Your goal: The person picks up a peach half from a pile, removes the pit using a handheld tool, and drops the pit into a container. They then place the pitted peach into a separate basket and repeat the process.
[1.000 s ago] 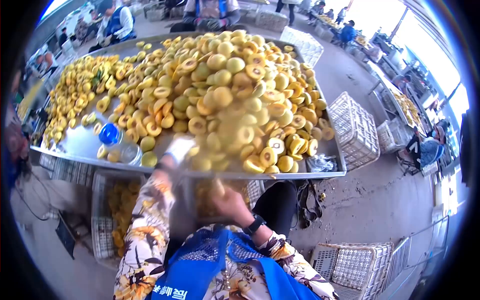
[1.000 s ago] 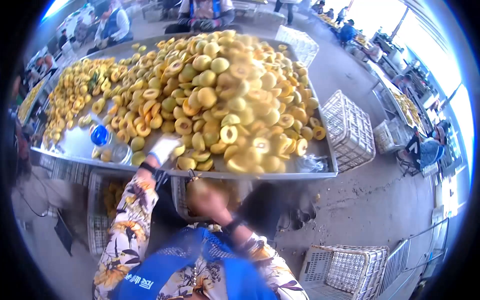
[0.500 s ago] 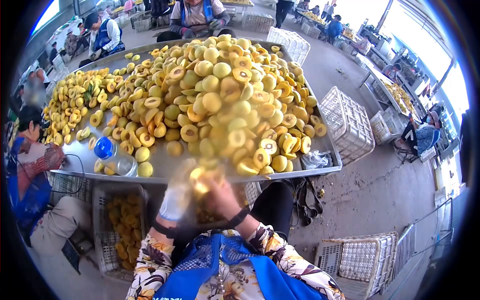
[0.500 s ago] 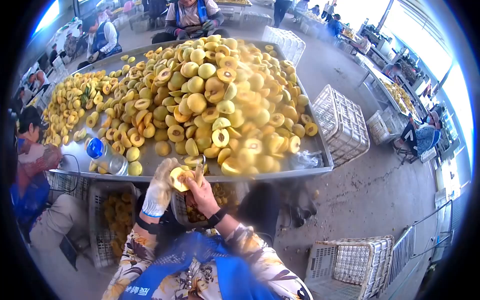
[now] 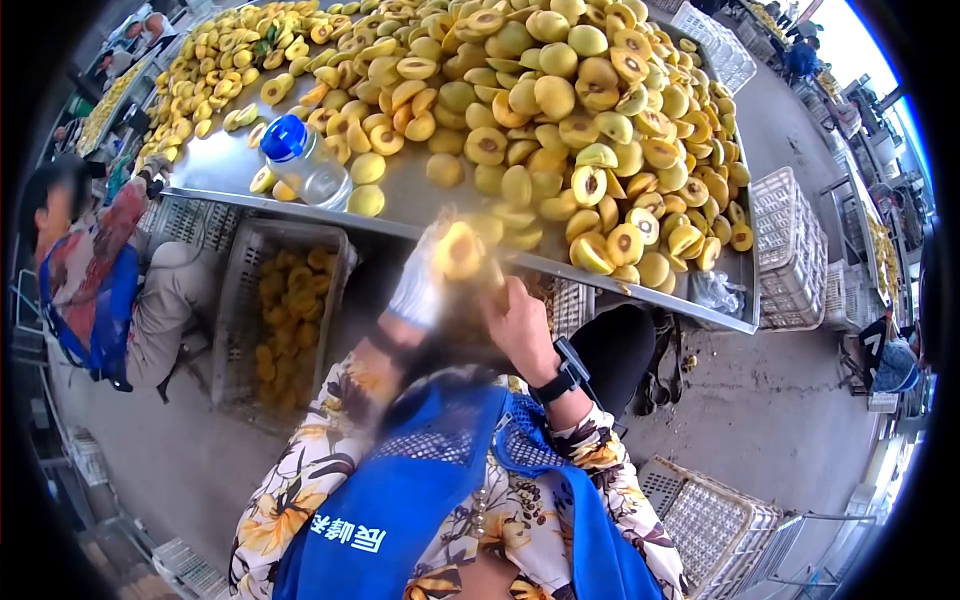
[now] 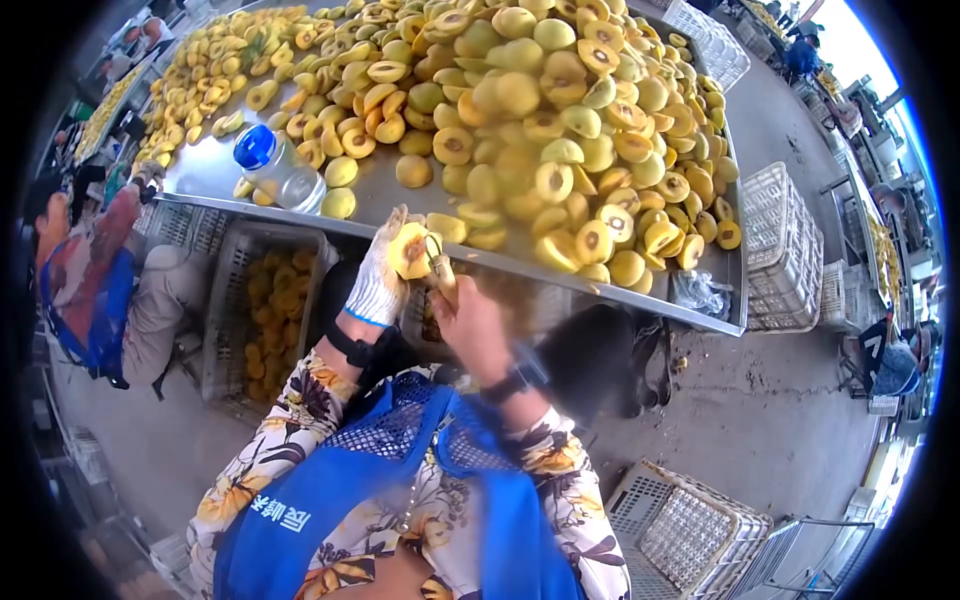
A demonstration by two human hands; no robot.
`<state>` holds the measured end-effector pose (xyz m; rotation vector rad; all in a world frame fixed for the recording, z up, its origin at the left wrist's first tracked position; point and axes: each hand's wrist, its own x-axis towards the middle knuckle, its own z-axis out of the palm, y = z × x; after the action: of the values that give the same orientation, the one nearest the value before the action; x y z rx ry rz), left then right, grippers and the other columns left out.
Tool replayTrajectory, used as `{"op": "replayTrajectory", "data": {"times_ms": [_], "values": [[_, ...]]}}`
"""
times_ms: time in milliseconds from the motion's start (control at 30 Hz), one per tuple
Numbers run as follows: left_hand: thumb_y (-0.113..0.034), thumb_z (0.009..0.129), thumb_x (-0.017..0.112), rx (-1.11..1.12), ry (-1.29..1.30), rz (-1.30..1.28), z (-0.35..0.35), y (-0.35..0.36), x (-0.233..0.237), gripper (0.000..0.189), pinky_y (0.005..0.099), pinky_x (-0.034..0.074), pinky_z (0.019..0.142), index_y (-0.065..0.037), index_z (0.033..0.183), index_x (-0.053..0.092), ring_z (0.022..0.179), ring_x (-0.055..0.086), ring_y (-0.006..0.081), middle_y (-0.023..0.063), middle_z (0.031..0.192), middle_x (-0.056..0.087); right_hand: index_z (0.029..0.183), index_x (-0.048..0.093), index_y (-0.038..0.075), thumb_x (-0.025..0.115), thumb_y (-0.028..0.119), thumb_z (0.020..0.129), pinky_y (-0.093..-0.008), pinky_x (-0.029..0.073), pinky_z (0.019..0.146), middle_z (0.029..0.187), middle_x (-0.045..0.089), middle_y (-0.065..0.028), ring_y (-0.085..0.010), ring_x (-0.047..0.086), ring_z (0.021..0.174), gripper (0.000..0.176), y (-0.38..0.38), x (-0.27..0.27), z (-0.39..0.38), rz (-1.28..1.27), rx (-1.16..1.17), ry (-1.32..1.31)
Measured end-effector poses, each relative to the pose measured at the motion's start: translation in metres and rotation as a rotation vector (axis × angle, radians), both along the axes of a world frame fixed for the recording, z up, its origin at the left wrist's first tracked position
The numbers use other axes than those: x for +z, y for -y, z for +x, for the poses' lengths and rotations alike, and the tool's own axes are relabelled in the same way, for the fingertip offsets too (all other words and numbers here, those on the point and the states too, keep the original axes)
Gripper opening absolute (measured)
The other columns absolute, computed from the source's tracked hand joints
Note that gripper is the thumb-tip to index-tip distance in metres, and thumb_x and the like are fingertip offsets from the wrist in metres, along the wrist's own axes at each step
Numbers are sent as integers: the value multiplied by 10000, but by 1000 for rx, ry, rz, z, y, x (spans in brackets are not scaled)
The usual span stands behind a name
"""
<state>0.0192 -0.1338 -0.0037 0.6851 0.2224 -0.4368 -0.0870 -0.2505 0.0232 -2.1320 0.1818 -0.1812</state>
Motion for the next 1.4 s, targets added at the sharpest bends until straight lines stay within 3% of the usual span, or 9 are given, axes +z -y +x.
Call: {"op": "replayTrajectory", "data": {"times_ms": [267, 333, 400, 500, 767, 900, 1133, 1200, 1400], "values": [[-356, 929, 494, -18, 374, 350, 1, 9, -45, 311, 320, 491, 612, -54, 1000, 518, 679, 573, 227, 98, 788, 584, 985, 437, -20, 568, 80, 789, -495, 449, 595, 700, 577, -254, -447, 563, 686, 257, -5, -5, -6, -128, 35, -22], [-341, 933, 485, -5, 141, 63, -13, 11, -6, 292, 318, 491, 620, -58, 994, 524, 696, 575, 223, 103, 794, 584, 958, 429, -16, 555, 96, 812, -490, 448, 565, 682, 576, -247, -434, 568, 651, 222, -7, -6, -7, -156, 19, -37], [-319, 936, 481, 36, 832, 795, -11, 4, -20, 270, 316, 490, 623, -59, 993, 525, 720, 577, 220, 104, 814, 587, 896, 431, 2, 547, 146, 862, -478, 448, 510, 655, 576, -231, -411, 576, 592, 187, -14, -5, -10, -204, -23, -36], [-311, 943, 464, 142, 1172, 1253, -20, 2, -26, 267, 318, 494, 630, -57, 996, 525, 728, 585, 225, 104, 834, 594, 906, 425, -22, 522, 103, 841, -485, 451, 519, 647, 573, -239, -421, 574, 596, 171, -19, -17, -14, -135, 27, -19], [-425, 909, 505, -475, 182, 96, -2, -13, -2, 417, 284, 514, 646, -25, 1025, 522, 724, 611, 209, 124, 903, 620, 866, 431, -48, 540, 57, 760, -497, 429, 536, 635, 547, -257, -440, 538, 584, 185, -18, -13, -13, -79, 126, -62], [-458, 905, 495, -209, 150, 158, -7, -5, -20, 445, 266, 508, 616, -41, 1051, 548, 687, 605, 180, 100, 865, 628, 782, 476, -16, 549, 84, 780, -441, 430, 462, 658, 552, -215, -366, 553, 552, 124, -6, -53, -7, 6, 188, 131], [-434, 878, 569, -112, 224, 441, -4, -1, -19, 359, 276, 457, 466, -81, 821, 557, 530, 559, 174, 55, 688, 579, 874, 430, -60, 538, 97, 798, -493, 458, 641, 718, 574, -299, -459, 582, 731, 205, -23, -7, -5, 41, 126, -207], [-435, 870, 581, -117, -85, 292, -10, 7, 7, 355, 276, 451, 446, -87, 811, 553, 505, 551, 175, 57, 671, 574, 877, 431, -62, 540, 94, 795, -494, 457, 644, 720, 573, -300, -460, 580, 733, 207, -23, -17, -5, 104, 143, -215], [-379, 873, 589, -60, 436, 569, -4, 12, -4, 319, 290, 454, 438, -65, 832, 558, 495, 555, 192, 79, 644, 582, 871, 430, -59, 540, 96, 784, -490, 451, 635, 718, 572, -297, -458, 580, 728, 208, -16, -20, -3, 136, 189, -214]]}}
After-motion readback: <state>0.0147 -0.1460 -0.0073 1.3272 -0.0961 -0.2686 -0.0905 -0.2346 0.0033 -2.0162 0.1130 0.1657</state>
